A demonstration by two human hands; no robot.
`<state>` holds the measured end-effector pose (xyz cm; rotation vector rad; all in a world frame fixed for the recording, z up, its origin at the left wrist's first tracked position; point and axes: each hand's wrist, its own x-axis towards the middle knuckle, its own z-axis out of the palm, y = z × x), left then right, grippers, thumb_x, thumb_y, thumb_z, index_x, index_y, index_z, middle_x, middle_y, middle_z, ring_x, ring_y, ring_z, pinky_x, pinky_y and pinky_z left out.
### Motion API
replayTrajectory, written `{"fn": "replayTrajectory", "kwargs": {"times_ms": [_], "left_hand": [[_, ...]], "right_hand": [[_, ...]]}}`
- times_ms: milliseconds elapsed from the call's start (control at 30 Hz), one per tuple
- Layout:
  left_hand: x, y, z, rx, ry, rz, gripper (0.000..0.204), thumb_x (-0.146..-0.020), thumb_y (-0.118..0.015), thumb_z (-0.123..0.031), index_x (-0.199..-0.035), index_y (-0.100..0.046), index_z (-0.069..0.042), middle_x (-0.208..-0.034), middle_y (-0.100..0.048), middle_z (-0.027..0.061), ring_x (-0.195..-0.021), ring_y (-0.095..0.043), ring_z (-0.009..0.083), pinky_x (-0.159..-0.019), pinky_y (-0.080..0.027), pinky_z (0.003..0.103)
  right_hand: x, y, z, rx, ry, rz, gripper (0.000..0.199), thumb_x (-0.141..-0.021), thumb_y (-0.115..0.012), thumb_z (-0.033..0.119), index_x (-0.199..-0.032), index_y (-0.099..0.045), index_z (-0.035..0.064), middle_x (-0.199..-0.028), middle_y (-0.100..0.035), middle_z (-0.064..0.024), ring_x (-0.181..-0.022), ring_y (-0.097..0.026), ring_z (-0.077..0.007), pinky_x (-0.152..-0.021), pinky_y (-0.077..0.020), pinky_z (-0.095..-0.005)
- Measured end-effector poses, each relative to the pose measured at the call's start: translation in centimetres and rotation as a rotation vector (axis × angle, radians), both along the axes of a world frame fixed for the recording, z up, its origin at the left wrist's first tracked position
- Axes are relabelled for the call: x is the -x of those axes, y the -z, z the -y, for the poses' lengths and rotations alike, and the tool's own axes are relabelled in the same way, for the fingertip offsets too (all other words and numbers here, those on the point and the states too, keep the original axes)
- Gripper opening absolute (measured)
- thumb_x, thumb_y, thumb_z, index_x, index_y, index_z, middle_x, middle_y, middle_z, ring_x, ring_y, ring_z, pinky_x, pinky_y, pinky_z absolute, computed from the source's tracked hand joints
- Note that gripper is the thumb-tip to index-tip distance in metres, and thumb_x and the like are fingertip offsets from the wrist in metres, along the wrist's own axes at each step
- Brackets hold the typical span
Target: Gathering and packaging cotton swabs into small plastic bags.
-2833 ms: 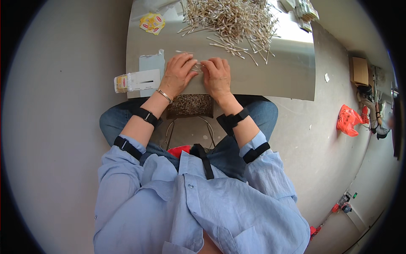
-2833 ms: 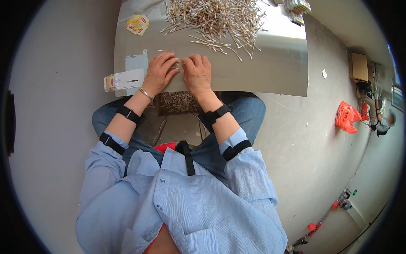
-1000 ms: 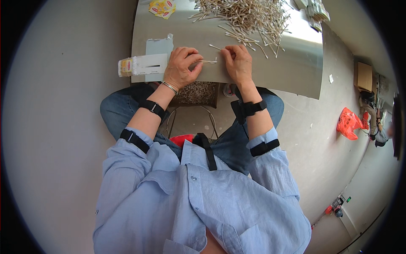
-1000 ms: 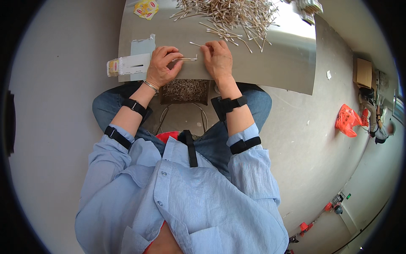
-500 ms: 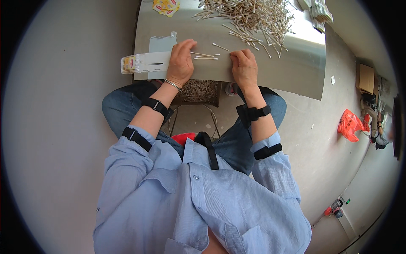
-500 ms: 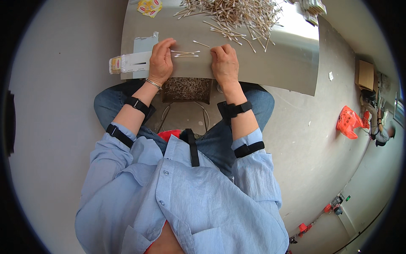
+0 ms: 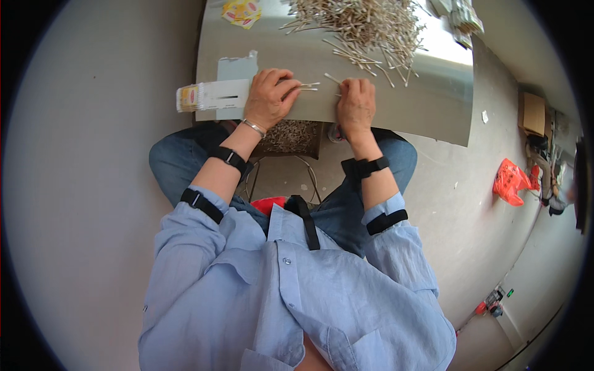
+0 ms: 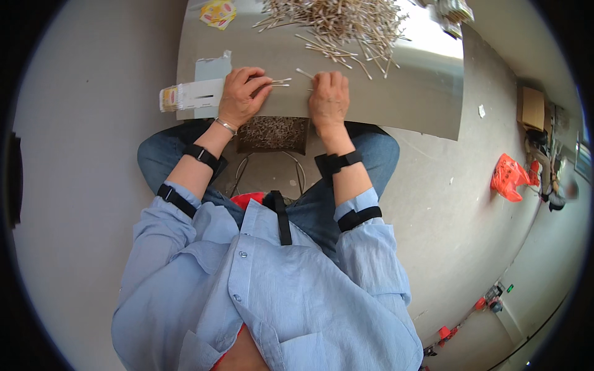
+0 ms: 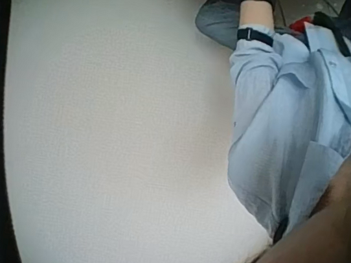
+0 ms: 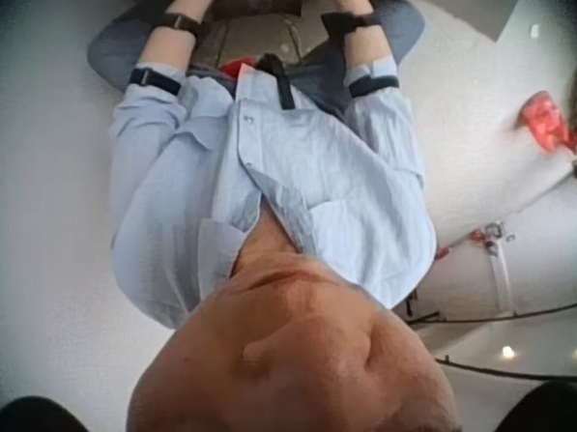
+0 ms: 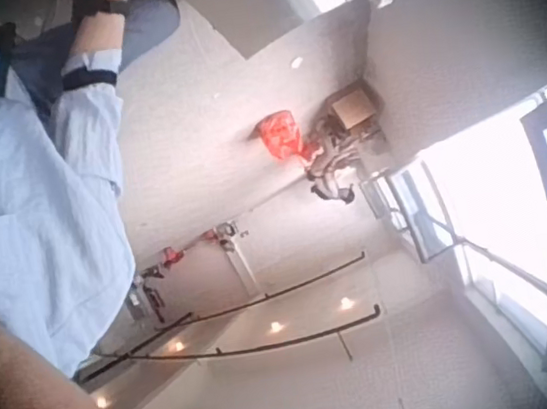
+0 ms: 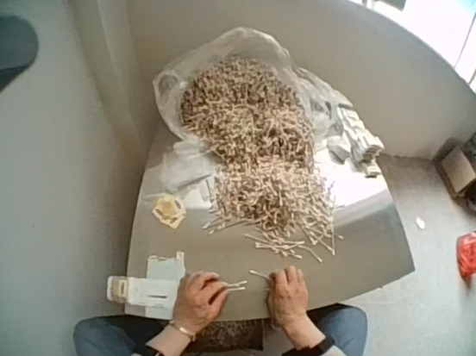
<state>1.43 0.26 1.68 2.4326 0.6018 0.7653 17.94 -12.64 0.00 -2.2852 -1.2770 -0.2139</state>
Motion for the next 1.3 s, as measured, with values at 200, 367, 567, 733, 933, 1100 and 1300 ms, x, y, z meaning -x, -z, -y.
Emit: {"fn": "replayTrajectory", "kwargs": {"times_ms": [200,367,567,733,933,1100,1300], "left_hand": [[0.3,0.6,-0.3,-0.036,-0.036,-0.01,0.011,-0.076,-0.072,-0.014,-0.086,-0.068,-0.01,-0.09,-0.06,0.0033,-0.09,-0.055,0.0238,-0.082,-0.043,0.036],[0.3,0.6,-0.2,-0.021,-0.017,0.007,0.01,-0.076,-0.071,-0.012,-0.085,-0.067,-0.01,-0.09,-0.059,0.0031,-0.089,-0.055,0.0237,-0.081,-0.043,0.036],[0.3,-0.1,-0.1,-0.025,0.06,0.007,0.011,-0.072,-0.072,-0.011,-0.08,-0.065,-0.011,-0.087,-0.057,0.0039,-0.087,-0.054,0.0246,-0.08,-0.043,0.036],[0.1,-0.1,0.0,-0.021,0.045,0.011,0.013,-0.069,-0.073,-0.012,-0.079,-0.065,-0.012,-0.084,-0.058,0.0017,-0.087,-0.055,0.0222,-0.081,-0.043,0.037],[0.4,0.5,0.0,0.021,0.015,-0.03,0.025,-0.066,-0.075,-0.013,-0.089,-0.065,-0.013,-0.097,-0.056,0.0048,-0.095,-0.053,0.0242,-0.086,-0.042,0.038],[0.2,-0.1,0.2,-0.036,-0.117,-0.037,0.04,-0.065,-0.075,-0.018,-0.102,-0.062,-0.014,-0.113,-0.052,0.0067,-0.111,-0.047,0.0264,-0.098,-0.037,0.042],[0.2,0.4,0.0,-0.083,-0.113,-0.076,0.044,-0.07,-0.071,-0.021,-0.112,-0.06,-0.011,-0.121,-0.054,0.0081,-0.12,-0.045,0.0269,-0.106,-0.031,0.044]], "right_hand": [[3.9,-0.6,2.7,0.075,-0.125,-0.025,0.011,-0.077,-0.064,0.009,-0.085,-0.057,0.0108,-0.085,-0.052,-0.0071,-0.083,-0.053,-0.0276,-0.07,-0.0429,-0.0375],[4.7,-2.0,2.6,0.058,-0.405,-0.201,0.015,-0.076,-0.066,0.01,-0.089,-0.058,0.0102,-0.088,-0.053,-0.0067,-0.085,-0.053,-0.0273,-0.073,-0.0432,-0.0383],[-3.2,-1.7,-1.5,-0.091,0.089,-0.011,0.021,-0.076,-0.07,0.013,-0.096,-0.063,0.0129,-0.1,-0.055,-0.0099,-0.097,-0.051,-0.0316,-0.081,-0.0437,-0.0419],[-2.5,0.0,-3.0,-0.062,0.024,-0.145,0.016,-0.077,-0.07,0.014,-0.093,-0.067,0.0162,-0.098,-0.055,-0.0071,-0.094,-0.05,-0.0301,-0.081,-0.0435,-0.0408],[3.2,-0.5,-4.8,-0.108,-0.066,-0.142,0.018,-0.076,-0.068,0.013,-0.093,-0.067,0.019,-0.098,-0.054,-0.0051,-0.093,-0.051,-0.0283,-0.075,-0.0435,-0.0398],[3.3,-1.0,-4.7,-0.065,-0.229,-0.164,0.026,-0.074,-0.066,0.009,-0.098,-0.066,0.0186,-0.101,-0.054,-0.0064,-0.094,-0.051,-0.0283,-0.076,-0.044,-0.0396],[-2.3,-0.8,-4.0,-0.064,-0.091,-0.146,0.023,-0.076,-0.067,0.007,-0.097,-0.067,0.0145,-0.102,-0.056,-0.0074,-0.094,-0.051,-0.0288,-0.079,-0.0448,-0.0398]]}}
